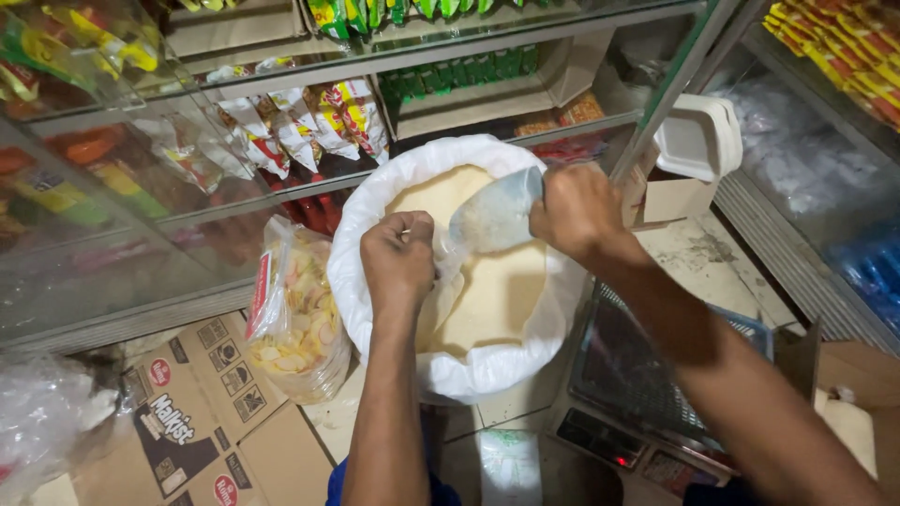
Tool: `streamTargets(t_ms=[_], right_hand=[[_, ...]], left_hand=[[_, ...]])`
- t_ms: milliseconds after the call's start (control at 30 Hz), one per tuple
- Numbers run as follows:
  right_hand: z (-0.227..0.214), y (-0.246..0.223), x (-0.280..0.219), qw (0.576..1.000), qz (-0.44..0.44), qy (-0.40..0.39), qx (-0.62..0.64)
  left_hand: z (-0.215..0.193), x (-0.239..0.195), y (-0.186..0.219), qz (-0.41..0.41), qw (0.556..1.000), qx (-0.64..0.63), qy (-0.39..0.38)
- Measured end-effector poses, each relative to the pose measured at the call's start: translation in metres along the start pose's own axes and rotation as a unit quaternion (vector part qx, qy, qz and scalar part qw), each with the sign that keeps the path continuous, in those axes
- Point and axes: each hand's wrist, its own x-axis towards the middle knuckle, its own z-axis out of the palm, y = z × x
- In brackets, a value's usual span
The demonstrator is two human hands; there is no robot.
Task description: The person scoops sugar from a large white sack into small plastic bags, weighs each bag on a digital scale, and ties the bags closed before placing them into a cardboard box.
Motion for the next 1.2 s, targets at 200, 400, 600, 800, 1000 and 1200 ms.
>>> streamTargets(t_ms=[200,400,600,800,1000,1200], right_hand=[[0.044,0.021,0.002,0.992,0.074,-0.021,0.1],[0.057,-0.01,-0.012,0.999,-0.019,-0.009,0.04],[-0.03,-0.07,-0.02,0.911,-0.083,-0.158,0.371],[-0.051,-0.086,-0.01,0.931,-0.088,-0.139,0.327],[-0.052,-0.105,0.002,0.922,-0.024,-0.152,0.355],[-0.061,-0.101,0.0,0.909,0.003,-0.16,0.384]], left_hand=[[-0.003,-0.006,0.006,-0.004,1.0,0.004,-0.015],[-0.003,-0.005,0.02,-0.002,0.999,0.006,-0.038],[-0.005,0.007,0.026,0.007,0.995,-0.036,-0.096],[-0.032,-0.007,0.069,0.054,0.99,0.046,-0.122],[-0.041,-0.013,0.076,0.042,0.928,0.367,-0.045],[-0.032,0.019,0.027,0.026,0.946,0.322,-0.024]])
